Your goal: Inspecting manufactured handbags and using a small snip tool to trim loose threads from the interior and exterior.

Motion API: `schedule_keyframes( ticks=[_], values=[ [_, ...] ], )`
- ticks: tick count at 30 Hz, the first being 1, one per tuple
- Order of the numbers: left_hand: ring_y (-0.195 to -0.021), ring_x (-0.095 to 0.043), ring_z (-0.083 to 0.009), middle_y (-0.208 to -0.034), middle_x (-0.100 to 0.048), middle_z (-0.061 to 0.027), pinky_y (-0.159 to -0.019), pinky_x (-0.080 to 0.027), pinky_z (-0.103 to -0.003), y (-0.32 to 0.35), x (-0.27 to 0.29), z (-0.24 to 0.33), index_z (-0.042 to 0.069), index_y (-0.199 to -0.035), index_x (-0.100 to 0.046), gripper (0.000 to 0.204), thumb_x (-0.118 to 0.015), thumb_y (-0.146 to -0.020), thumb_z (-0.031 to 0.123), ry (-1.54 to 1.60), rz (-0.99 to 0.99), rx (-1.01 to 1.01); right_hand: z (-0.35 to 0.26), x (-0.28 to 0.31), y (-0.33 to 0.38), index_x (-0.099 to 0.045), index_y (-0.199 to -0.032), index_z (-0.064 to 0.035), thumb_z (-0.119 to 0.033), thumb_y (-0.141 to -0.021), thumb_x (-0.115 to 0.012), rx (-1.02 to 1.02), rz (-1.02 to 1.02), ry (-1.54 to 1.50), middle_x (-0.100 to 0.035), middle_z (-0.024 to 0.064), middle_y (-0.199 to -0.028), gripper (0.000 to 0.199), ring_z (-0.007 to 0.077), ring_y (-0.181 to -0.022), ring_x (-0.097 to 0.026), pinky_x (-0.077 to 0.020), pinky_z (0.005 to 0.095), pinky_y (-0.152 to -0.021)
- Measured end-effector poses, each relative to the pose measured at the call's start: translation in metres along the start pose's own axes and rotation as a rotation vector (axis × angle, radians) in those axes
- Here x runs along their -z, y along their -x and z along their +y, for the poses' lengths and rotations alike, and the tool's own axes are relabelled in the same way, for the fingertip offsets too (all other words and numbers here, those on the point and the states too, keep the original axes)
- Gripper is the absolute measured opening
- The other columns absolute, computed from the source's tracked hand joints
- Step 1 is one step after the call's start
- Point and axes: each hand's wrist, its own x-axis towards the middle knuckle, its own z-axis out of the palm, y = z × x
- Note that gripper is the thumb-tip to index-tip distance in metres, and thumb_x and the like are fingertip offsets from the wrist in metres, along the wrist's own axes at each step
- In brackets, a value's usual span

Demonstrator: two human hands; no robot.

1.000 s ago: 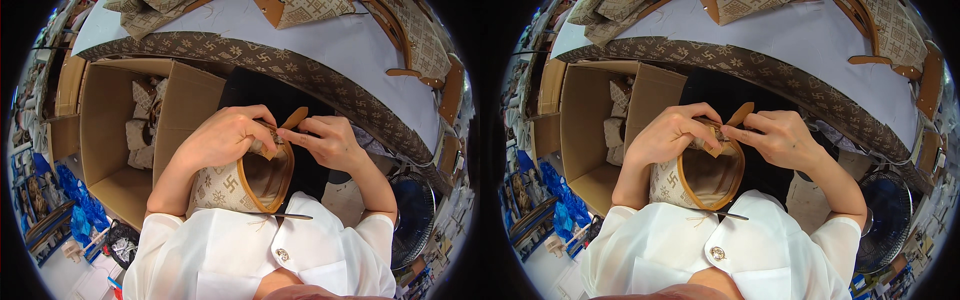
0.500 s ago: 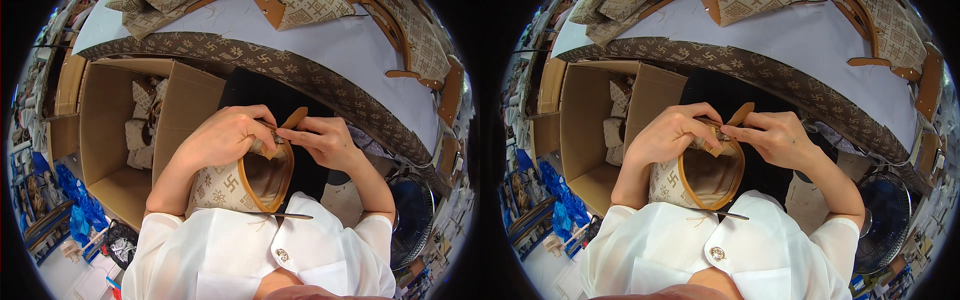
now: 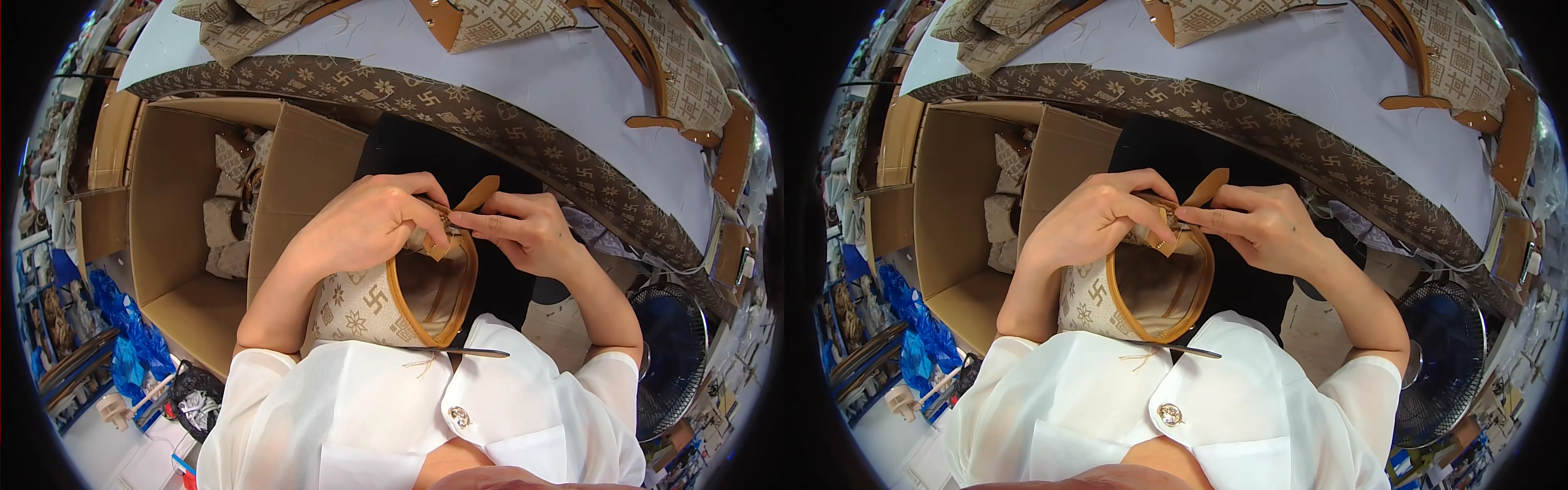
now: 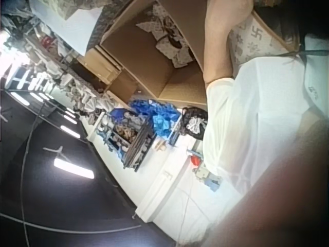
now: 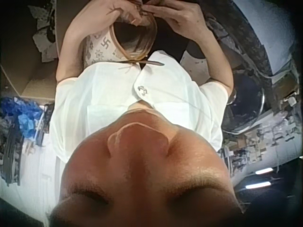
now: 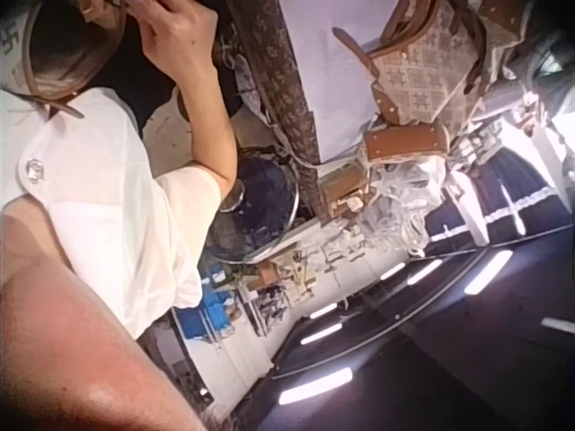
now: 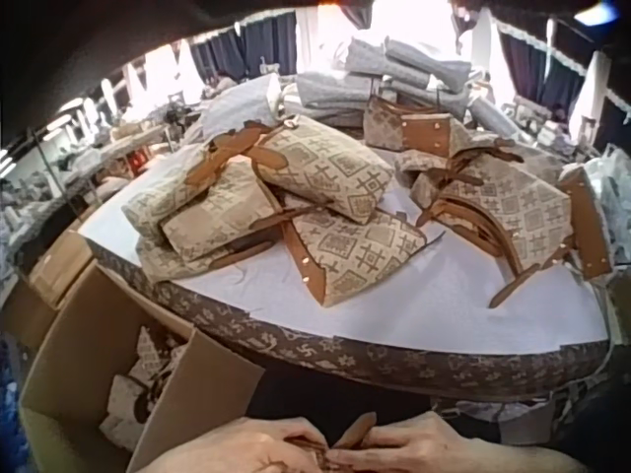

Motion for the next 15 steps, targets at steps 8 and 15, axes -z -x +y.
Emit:
schedule_keyframes(
  ticks=[8, 15],
  values=[
    [-0.095, -0.067, -0.0316, -0.108, -0.067, -0.0137, -0.084, -0.055, -0.037, 0.001, -0.002, -0.001, 0.007, -0.088, -0.077, 0.039, -0.047, -0.069, -0.009, 0.016, 0.004, 0.008, 0.000, -0.006, 0.002, -0.073, -0.122, -0.0203, -0.001, -0.073, -0.075, 0.017, 0.106, -0.046, -0.055, 0.0006, -0.071, 0.052, 0.0151, -0.057, -0.055, -0.0443, 0.0284, -0.047],
    [-0.095, -0.068, -0.0299, -0.108, -0.067, -0.0139, -0.083, -0.055, -0.036, 0.003, 0.000, -0.005, 0.007, -0.086, -0.077, 0.038, -0.047, -0.070, -0.009, 0.065, 0.031, 0.014, -0.011, 0.011, 0.011, -0.074, -0.120, -0.0154, 0.004, -0.071, -0.071, -0.022, 0.079, 0.009, -0.058, 0.0046, -0.076, 0.053, 0.0170, -0.059, -0.059, -0.0468, 0.0294, -0.049]
  ],
)
